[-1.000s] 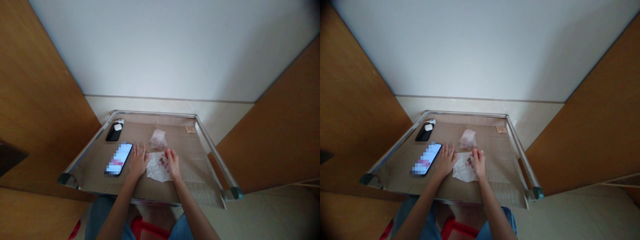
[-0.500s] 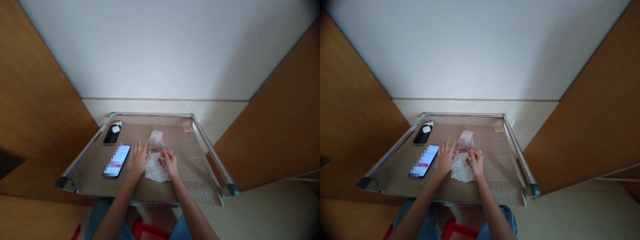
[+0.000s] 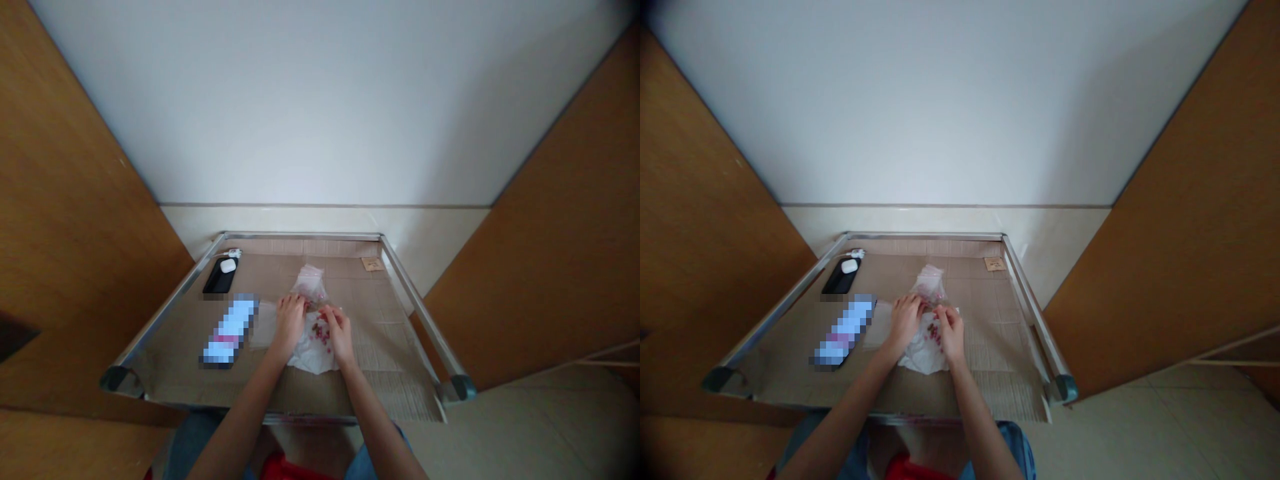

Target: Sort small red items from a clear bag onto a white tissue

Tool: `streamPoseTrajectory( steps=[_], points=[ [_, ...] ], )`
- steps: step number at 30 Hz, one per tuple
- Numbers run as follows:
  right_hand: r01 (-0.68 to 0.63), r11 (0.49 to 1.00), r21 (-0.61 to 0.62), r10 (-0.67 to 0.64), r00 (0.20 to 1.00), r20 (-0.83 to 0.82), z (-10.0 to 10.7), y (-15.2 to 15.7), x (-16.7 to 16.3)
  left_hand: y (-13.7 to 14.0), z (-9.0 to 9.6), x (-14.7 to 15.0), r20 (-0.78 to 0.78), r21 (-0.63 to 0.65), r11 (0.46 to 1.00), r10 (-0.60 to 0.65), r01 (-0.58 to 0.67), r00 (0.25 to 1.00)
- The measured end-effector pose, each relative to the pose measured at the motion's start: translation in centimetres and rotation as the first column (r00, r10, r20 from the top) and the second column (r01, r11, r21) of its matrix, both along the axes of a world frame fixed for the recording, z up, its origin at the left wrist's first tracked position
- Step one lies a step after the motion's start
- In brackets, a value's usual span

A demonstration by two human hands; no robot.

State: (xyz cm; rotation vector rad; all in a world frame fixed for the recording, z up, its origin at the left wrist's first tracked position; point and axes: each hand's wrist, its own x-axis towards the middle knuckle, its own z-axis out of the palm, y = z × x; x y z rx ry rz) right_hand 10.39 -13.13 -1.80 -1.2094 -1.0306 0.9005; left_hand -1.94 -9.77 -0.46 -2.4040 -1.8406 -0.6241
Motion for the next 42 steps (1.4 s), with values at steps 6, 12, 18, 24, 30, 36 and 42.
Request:
streamPoseTrajectory(
  steps=[6, 12, 18, 24, 30, 36, 42],
  points=[
    [0.045, 0.999, -0.009, -0.046, 0.995, -0.088, 0.6, -0.1, 0.0, -0.5, 0.0, -0.4, 0.345, 0.004, 1.000, -0.030, 0.031, 0.938],
    [0.171, 0.985, 0.006, -0.169, 0.979, -0.117, 0.2, 0.0, 0.4, -2.2, 0.0, -0.2, 0.977, -0.146, 0.936, 0.086, 0.321, 0.195],
    [0.030, 0.997, -0.065, -0.038, 0.991, -0.131, 0.5, -0.2, 0.5, -3.1, -0.9, -0.2, 0.914, -0.280, 0.854, 0.377, 0.439, -0.150],
    [-0.053, 0.998, -0.018, 0.051, 0.992, -0.115, 0.5, -0.3, 0.4, -3.5, -1.0, -0.2, 0.931, -0.311, 0.884, 0.357, 0.349, -0.077],
    [-0.057, 0.996, -0.068, 0.049, 0.993, -0.105, 0.4, -0.4, 0.2, -4.0, -0.7, -0.2, 0.966, -0.254, 0.943, 0.258, 0.216, 0.010],
    [-0.103, 0.994, -0.019, 0.102, 0.993, -0.052, 0.3, -0.4, 0.3, -4.1, -0.5, -0.5, 0.985, -0.169, 0.979, 0.164, 0.111, 0.047],
    [-0.130, 0.991, -0.001, 0.130, 0.987, 0.091, 0.3, -0.5, 0.3, -4.3, -1.2, -0.4, 0.973, -0.167, 0.981, 0.147, 0.100, 0.178]
  ],
)
